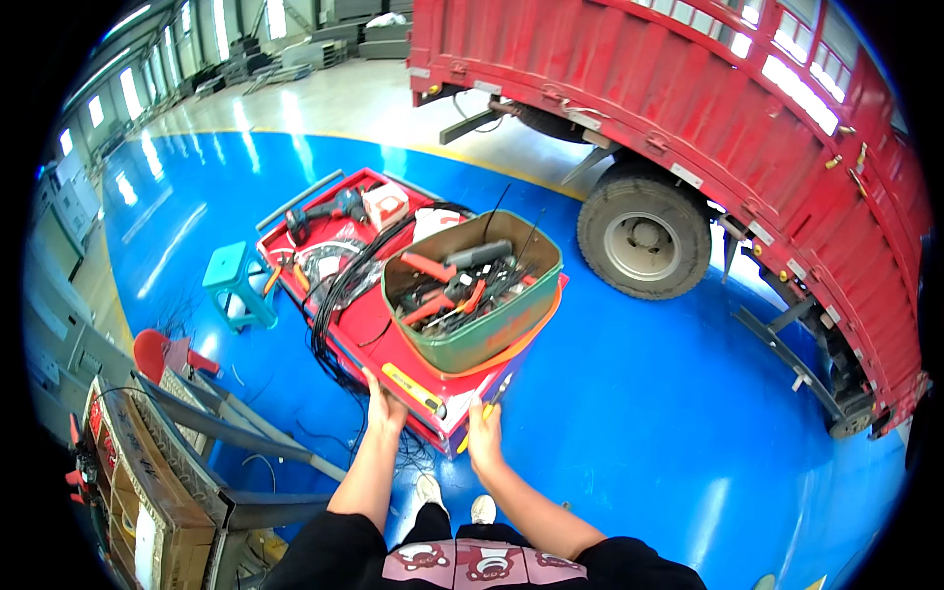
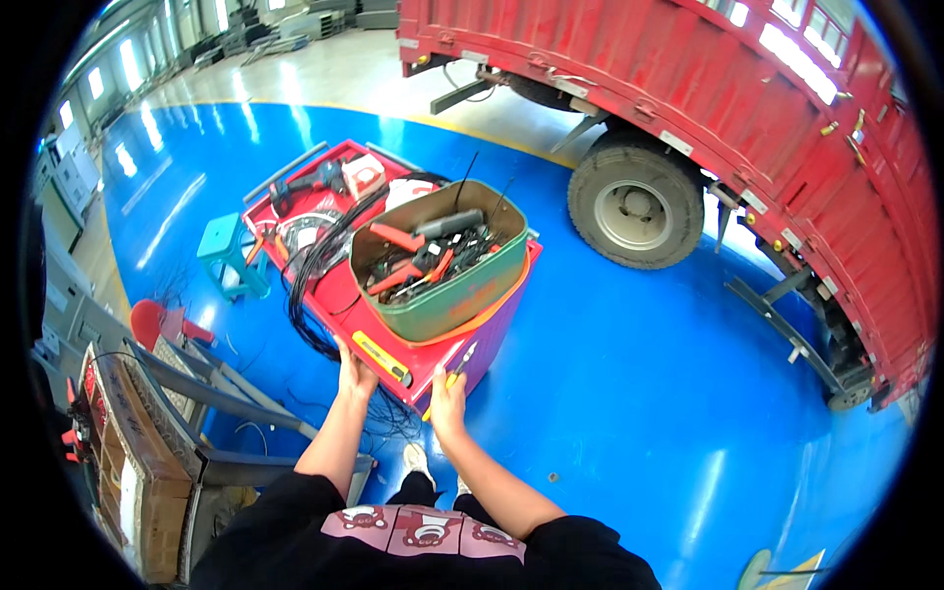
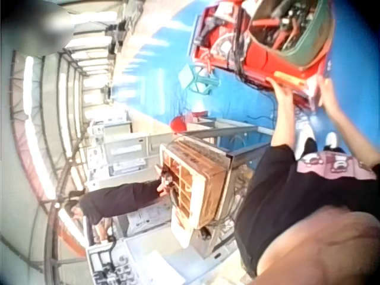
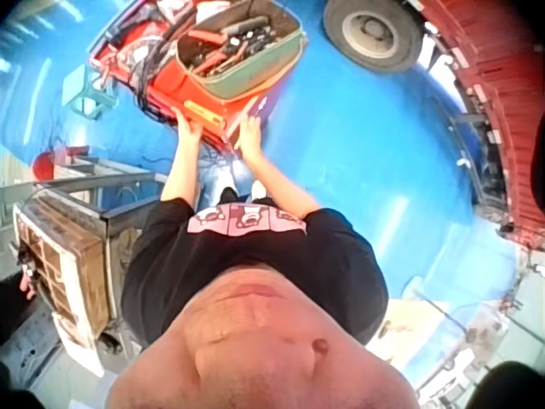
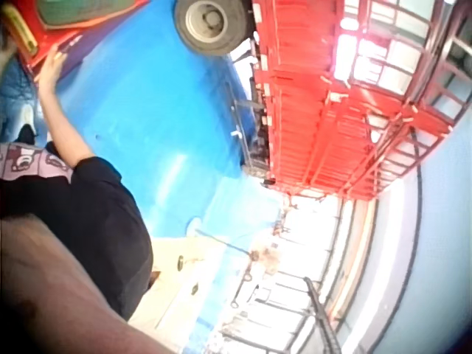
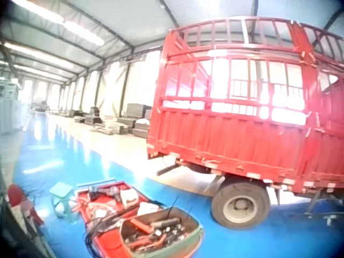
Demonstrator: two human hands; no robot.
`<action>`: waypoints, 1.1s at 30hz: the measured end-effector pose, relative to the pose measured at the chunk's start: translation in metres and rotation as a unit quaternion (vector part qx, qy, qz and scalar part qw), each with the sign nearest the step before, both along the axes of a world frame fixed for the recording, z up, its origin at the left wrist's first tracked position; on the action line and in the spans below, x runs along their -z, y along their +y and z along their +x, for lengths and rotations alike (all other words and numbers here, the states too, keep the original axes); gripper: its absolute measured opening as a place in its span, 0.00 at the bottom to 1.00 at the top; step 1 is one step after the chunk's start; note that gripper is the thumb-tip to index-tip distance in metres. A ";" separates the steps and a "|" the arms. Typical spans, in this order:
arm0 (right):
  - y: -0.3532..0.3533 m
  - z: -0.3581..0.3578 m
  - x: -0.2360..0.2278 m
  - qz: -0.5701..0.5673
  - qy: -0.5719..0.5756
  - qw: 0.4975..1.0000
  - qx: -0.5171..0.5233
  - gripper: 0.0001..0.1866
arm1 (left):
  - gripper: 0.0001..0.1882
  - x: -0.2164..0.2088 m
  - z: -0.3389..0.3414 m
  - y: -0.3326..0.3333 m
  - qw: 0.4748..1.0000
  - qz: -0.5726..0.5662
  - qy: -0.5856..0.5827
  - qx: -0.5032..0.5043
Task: The person retrieves a yellow wire from a metal cabinet, then uses pliers to strip the insulation from a black wire. They use a screwdriver to connect the stripped wire to a terminal inside the cabinet.
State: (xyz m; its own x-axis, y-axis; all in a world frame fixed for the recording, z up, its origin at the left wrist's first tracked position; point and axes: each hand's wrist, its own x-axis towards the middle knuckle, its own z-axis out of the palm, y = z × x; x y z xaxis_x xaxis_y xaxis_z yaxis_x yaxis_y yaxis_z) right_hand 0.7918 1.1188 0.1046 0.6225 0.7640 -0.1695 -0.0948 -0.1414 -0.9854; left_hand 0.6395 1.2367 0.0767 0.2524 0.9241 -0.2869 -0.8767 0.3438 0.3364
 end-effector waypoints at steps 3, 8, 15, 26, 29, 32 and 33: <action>-0.023 -0.011 -0.022 -0.032 0.003 0.999 0.006 0.28 | 0.47 0.009 -0.009 -0.016 1.000 0.003 0.013 0.012; -0.069 -0.003 -0.022 -0.084 -0.065 0.994 0.031 0.24 | 0.48 0.019 -0.005 -0.049 0.998 -0.025 -0.018 0.059; -0.093 -0.038 -0.026 -0.080 -0.075 0.991 0.078 0.34 | 0.46 -0.032 -0.027 -0.070 0.983 -0.158 -0.061 0.066; -0.133 -0.059 -0.084 -0.113 -0.045 0.988 0.091 0.33 | 0.42 -0.025 -0.063 -0.071 0.965 -0.179 -0.012 0.194; -0.136 -0.068 -0.089 -0.111 -0.081 0.984 0.112 0.32 | 0.43 -0.052 -0.069 -0.083 0.958 -0.156 -0.032 0.237; -0.136 -0.068 -0.111 -0.173 -0.086 0.974 0.120 0.31 | 0.45 -0.066 -0.083 -0.089 0.941 -0.105 -0.071 0.314; -0.141 -0.066 -0.104 -0.139 -0.092 0.976 0.142 0.30 | 0.47 -0.061 -0.085 -0.091 0.937 -0.091 -0.082 0.327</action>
